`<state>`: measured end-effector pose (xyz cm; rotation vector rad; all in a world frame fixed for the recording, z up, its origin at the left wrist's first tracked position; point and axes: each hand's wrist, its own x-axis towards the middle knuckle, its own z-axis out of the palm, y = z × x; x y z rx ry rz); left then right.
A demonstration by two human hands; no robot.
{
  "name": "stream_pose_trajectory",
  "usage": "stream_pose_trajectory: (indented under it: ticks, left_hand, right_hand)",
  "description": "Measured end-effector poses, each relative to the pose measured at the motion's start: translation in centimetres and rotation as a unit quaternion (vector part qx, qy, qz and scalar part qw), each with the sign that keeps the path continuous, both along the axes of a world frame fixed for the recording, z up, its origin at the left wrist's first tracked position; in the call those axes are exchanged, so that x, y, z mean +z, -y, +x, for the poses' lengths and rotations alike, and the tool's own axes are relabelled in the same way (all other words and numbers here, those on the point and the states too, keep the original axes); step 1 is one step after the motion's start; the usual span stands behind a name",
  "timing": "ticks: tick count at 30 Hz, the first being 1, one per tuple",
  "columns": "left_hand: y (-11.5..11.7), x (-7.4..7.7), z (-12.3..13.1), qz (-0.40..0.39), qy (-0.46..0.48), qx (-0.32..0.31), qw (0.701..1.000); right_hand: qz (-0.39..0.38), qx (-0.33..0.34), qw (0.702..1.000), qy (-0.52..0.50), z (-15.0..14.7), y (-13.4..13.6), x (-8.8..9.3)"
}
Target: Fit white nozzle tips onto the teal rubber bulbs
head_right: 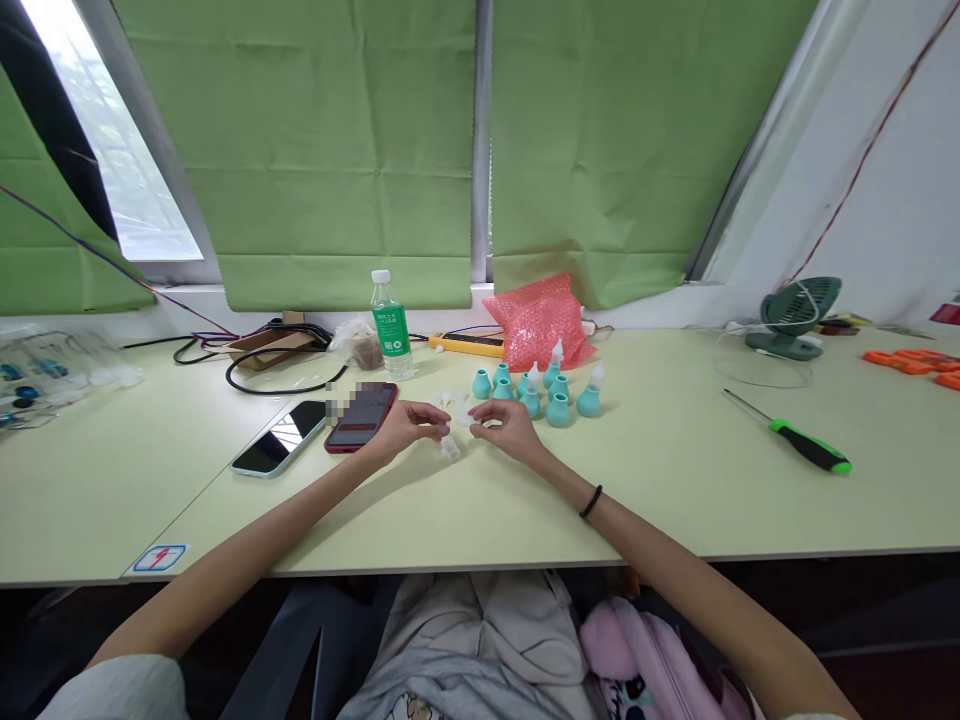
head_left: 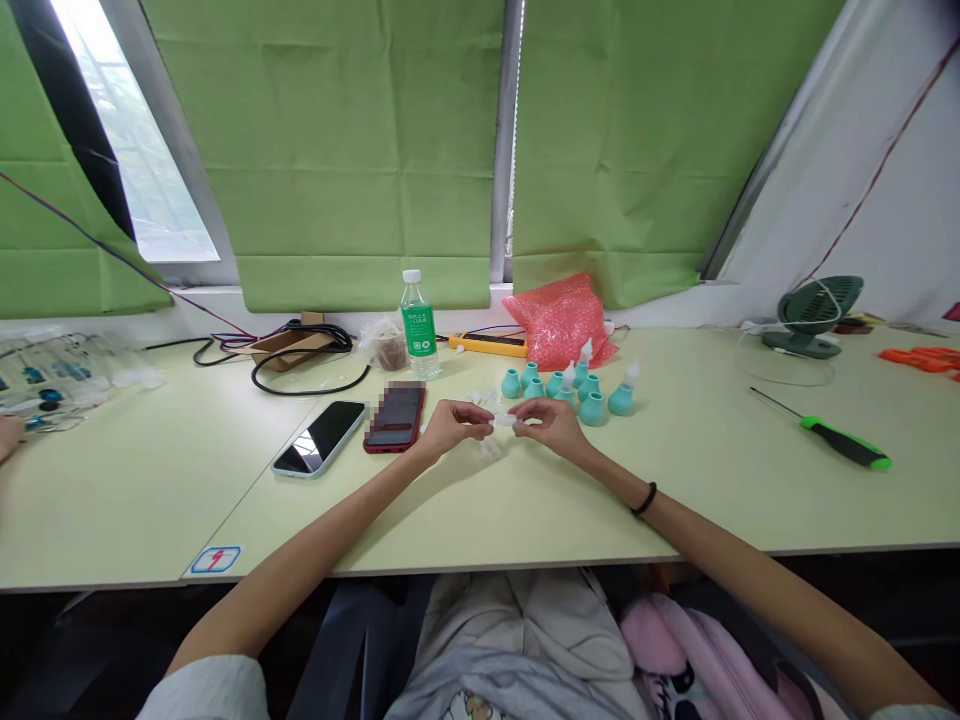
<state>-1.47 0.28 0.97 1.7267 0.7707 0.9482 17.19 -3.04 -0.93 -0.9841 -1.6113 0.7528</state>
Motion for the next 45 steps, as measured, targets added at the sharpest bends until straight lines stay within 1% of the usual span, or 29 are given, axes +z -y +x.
stream_pose_trajectory:
  ticks: [4,8,14,18,24,30,34,37,42,45]
  left_hand:
    - [0.0,-0.1,0.0,0.036,-0.014,0.010,0.999]
    - [0.4,-0.2,0.3,0.074,-0.049,0.008,0.996]
    - [1.0,-0.8,0.7,0.092,-0.068,0.018,0.993]
    - [1.3,-0.8,0.8,0.113,-0.068,0.019,0.991]
    - [1.8,-0.5,0.8,0.138,-0.069,-0.006,0.988]
    - [1.8,-0.6,0.8,0.148,-0.075,-0.018,0.986]
    - [1.8,-0.4,0.8,0.171,-0.077,-0.001,0.982]
    - [2.0,-0.2,0.9,0.190,-0.084,0.019,0.978]
    - [2.5,-0.1,1.0,0.250,-0.100,0.060,0.961]
    - [2.7,0.0,1.0,0.275,-0.104,0.067,0.953]
  right_hand:
    - [-0.012,0.013,1.000,0.006,-0.4,0.6,-0.1]
    - [-0.011,-0.002,1.000,0.015,-0.5,1.1,-0.1]
    - [-0.027,0.017,0.999,0.021,-0.5,1.1,0.1]
    - [-0.027,0.024,0.999,0.013,-0.5,1.2,0.0]
    - [-0.027,0.026,0.999,0.010,-0.6,1.1,-0.2]
    - [-0.031,0.038,0.999,-0.008,-0.6,1.0,-0.2]
    - [-0.057,0.055,0.996,-0.039,-0.7,1.1,0.0]
    - [-0.070,0.055,0.995,-0.053,-0.7,1.2,0.1]
    - [-0.072,0.051,0.994,-0.057,-0.7,1.3,0.2]
    - [-0.067,0.055,0.995,-0.055,-0.7,1.3,0.2]
